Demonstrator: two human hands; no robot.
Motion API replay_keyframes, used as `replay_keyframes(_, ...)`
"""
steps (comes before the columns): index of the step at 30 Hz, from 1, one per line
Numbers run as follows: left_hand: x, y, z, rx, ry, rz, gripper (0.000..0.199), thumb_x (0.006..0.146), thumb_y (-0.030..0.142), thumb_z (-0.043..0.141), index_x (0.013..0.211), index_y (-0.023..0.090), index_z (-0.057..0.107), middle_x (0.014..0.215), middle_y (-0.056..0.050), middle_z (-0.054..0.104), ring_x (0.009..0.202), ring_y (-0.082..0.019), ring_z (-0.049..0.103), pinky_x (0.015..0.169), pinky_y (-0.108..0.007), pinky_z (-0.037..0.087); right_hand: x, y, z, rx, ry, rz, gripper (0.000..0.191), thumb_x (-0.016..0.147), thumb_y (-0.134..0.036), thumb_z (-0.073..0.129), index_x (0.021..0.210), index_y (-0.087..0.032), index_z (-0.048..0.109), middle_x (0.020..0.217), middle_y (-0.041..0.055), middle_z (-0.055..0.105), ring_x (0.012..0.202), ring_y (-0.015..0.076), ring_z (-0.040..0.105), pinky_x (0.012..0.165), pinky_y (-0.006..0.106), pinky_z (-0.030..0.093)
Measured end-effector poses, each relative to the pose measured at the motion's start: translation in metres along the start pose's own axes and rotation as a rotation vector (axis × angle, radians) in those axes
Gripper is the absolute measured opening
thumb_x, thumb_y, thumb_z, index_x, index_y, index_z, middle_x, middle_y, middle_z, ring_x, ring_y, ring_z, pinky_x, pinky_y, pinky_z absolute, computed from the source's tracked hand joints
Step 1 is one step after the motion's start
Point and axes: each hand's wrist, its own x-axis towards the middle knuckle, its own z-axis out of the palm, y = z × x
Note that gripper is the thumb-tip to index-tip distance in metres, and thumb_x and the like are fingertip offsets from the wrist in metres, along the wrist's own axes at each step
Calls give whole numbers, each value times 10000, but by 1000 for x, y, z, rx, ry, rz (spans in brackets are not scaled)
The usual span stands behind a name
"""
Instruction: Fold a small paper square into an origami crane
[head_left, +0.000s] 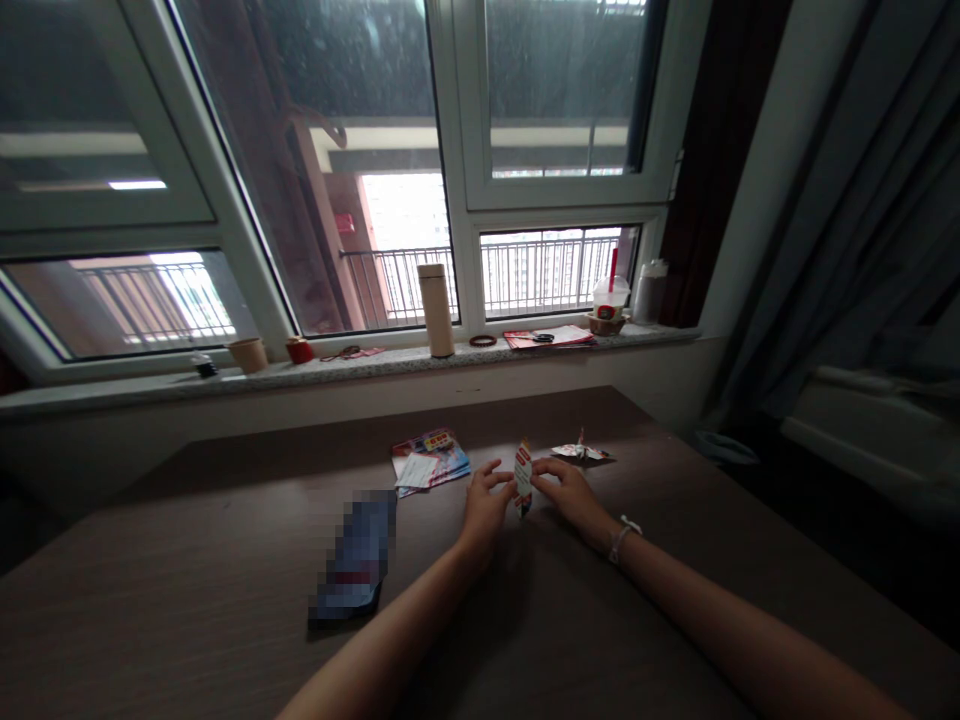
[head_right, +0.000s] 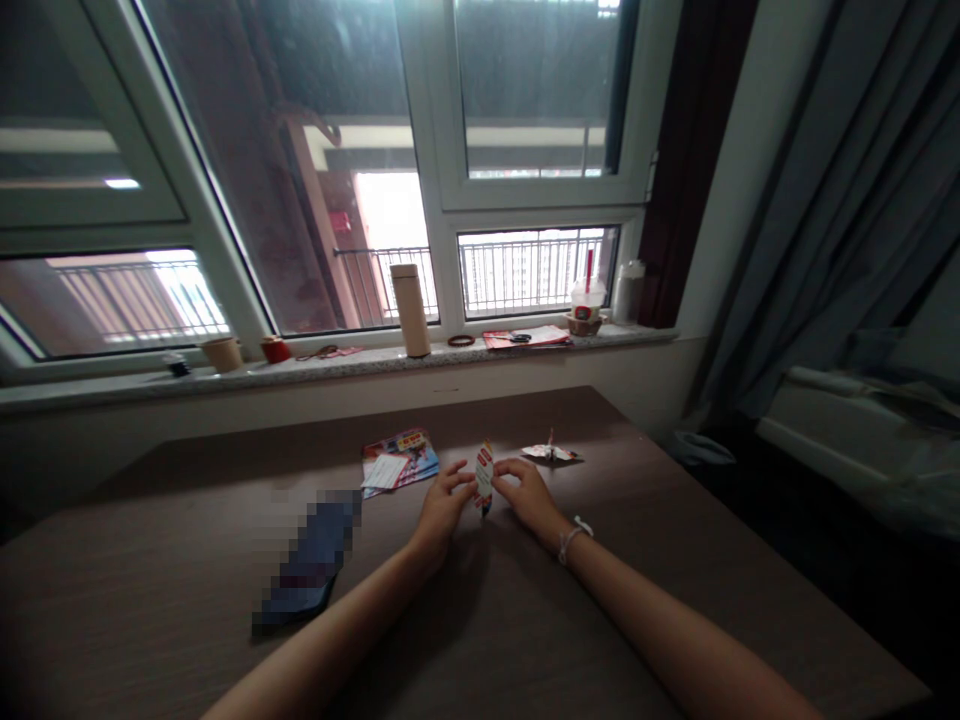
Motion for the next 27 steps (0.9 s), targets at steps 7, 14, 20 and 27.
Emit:
replay_keyframes(7,-1,6,0,23,39,32,67,696,224,730,746,196,764,1286,-95,611,1241,-274,518,1108,-414,336,2,8,-2,-76,36,-24,176,761,-350,639,788,-196,721,958,71,703,1002,251,602,994,416,393)
replay_keyframes(14,-3,16,-5,73,12,97,59,685,273,758,695,215,765,1269,-84,625,1244,-279,496,1115,-414,289,-4,-1,-2,-167,95,-64,89,734,-296,673,759,-227,723,979,57,693,1133,272,515,1057,432,324)
replay_keyframes(20,0,8,-3,31,-5,50,60,713,245,724,700,199,759,1298,-93,610,1259,-278,486,1121,-422,285,-3,-4,-1,-161,65,-56,80,722,-297,696,737,-228,732,965,57,703,1097,269,535,1035,428,335)
replay_keyframes(27,2,1,-1,-11,-64,33,99,701,296,746,684,199,755,1340,-100,585,1272,-297,494,1123,-433,297,1,4,-3,-87,5,4,145,711,-337,701,756,-206,743,985,74,698,1025,261,594,996,414,393)
